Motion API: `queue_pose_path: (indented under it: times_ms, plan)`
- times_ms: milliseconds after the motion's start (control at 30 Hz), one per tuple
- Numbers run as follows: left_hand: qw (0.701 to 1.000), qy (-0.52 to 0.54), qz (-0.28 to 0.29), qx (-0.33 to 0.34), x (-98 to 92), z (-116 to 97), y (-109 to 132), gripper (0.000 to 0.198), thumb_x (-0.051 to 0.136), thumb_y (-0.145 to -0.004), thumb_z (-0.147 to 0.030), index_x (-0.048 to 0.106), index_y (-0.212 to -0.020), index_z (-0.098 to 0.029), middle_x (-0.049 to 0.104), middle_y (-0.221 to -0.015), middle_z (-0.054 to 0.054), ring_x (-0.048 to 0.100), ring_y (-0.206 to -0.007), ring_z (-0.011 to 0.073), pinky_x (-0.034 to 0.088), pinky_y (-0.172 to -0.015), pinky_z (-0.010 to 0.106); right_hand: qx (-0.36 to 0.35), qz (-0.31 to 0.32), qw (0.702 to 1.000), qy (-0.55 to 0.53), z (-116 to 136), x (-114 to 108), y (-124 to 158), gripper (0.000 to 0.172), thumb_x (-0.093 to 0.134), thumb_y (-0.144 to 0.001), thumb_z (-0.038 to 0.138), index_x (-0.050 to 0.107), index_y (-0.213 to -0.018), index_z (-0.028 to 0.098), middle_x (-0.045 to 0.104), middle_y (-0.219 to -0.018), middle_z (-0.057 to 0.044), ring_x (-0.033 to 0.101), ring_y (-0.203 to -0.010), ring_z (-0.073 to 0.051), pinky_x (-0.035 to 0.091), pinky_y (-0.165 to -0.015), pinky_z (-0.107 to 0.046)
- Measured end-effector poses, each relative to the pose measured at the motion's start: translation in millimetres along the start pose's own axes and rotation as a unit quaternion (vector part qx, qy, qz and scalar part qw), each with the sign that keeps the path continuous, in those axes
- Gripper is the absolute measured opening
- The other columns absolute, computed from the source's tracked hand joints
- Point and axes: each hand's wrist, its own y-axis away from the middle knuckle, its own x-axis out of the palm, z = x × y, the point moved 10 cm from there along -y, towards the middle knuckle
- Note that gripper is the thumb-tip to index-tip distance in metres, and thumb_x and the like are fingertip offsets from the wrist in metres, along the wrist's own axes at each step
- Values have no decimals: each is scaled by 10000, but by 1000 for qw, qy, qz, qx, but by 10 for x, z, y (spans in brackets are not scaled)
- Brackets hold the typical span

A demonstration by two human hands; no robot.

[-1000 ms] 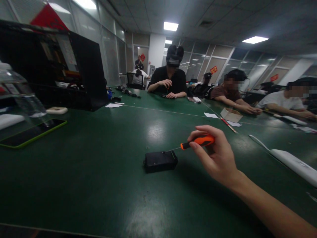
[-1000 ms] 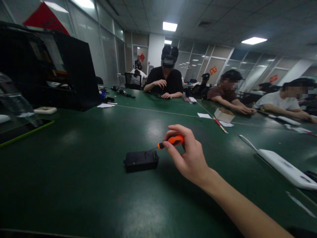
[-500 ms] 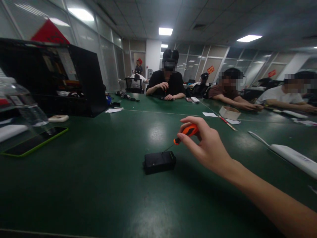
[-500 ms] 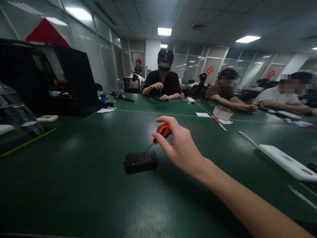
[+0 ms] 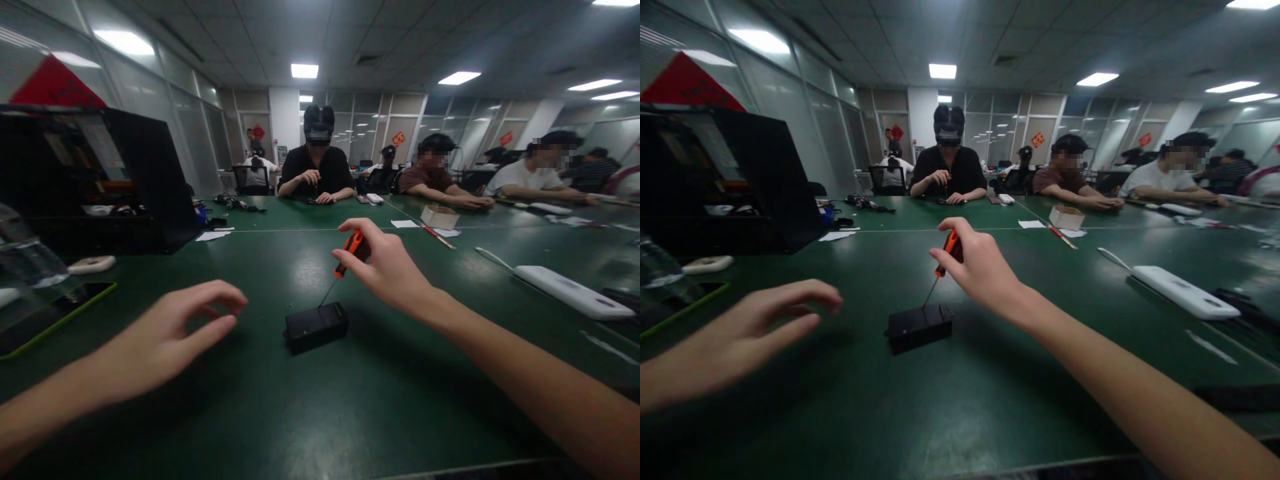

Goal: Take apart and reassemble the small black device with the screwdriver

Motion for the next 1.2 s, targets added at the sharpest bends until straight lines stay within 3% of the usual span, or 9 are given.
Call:
queue_pose_path:
  times_ms: [33, 133, 267, 500, 700, 900, 1067, 1133, 1200]
  plan:
    - [998, 11, 53, 16, 255, -88, -143, 389, 575, -898, -446, 610, -1253, -292, 655, -1237, 47, 641, -1059, 253, 550, -873, 357, 4, 1, 1000, 2, -10, 0, -3, 309, 659, -879, 311, 565, -1135, 166, 629, -789, -21, 579, -663, -177, 421, -635, -296]
    - [987, 52, 133, 80, 877, -355, -442, 546, 563, -902, -459, 486, -1395, -236, 572, -1372, 88, 562, -1211, 262, 488, -989, 370, 17, 1, 1000, 2, -47, -10, -7, 300, 667, -871, 315, 574, -1114, 166, 617, -768, -9, 574, -654, -167, 412, -626, -284]
    - [984, 61, 133, 98, 1236, -425, -594, 505, 567, -895, -469, 572, -1315, -188, 631, -1271, 104, 588, -1141, 263, 454, -998, 393, 34, 7, 999, 3, -118, -9, -2, 299, 671, -868, 329, 582, -1105, 170, 616, -754, 1, 567, -642, -156, 408, -617, -274]
    - [984, 81, 125, 98, 1226, -395, -539, 336, 629, -859, -419, 694, -1107, -202, 693, -1095, 47, 636, -969, 210, 474, -846, 296, -4, 3, 1000, -9, -68, -48, 61, 274, 669, -879, 329, 582, -1098, 187, 635, -786, 2, 591, -658, -156, 443, -625, -274]
    - [983, 85, 127, 101, 1221, -429, -479, 422, 642, -850, -417, 646, -1227, -227, 730, -959, -1, 642, -732, 156, 452, -663, 250, -160, 41, 986, -34, 403, -95, 245, 305, 583, -925, 212, 481, -1212, 194, 663, -1011, -59, 659, -822, -165, 518, -762, -281]
    - [980, 97, 129, 118, 1201, -466, -472, 331, 617, -873, -394, 693, -1131, -201, 726, -1001, 19, 650, -803, 168, 456, -696, 249, -214, 98, 972, -8, 586, 14, 290, 302, 549, -924, 160, 509, -1221, 195, 659, -1101, -82, 660, -913, -186, 523, -813, -299]
    - [979, 105, 139, 107, 1218, -454, -475, 368, 614, -877, -400, 672, -1179, -198, 727, -990, 16, 654, -792, 165, 459, -680, 244, -174, 21, 976, -131, 399, -71, 177, 311, 594, -900, 163, 510, -1193, 225, 640, -943, -14, 630, -781, -141, 515, -728, -270]
    - [982, 91, 130, 100, 1226, -447, -472, 373, 609, -878, -407, 673, -1174, -190, 728, -996, 24, 657, -801, 170, 464, -693, 251, -105, -45, 968, -225, 136, -85, 169, 322, 596, -905, 198, 497, -1206, 253, 611, -899, 12, 594, -734, -126, 507, -673, -256]
    - [986, 75, 118, 91, 1237, -445, -464, 368, 613, -872, -408, 679, -1156, -184, 727, -1007, 33, 660, -826, 180, 470, -724, 263, -7, -114, 936, -332, -263, 3, 240, 329, 586, -920, 265, 474, -1229, 273, 591, -856, 26, 570, -714, -128, 497, -625, -250]
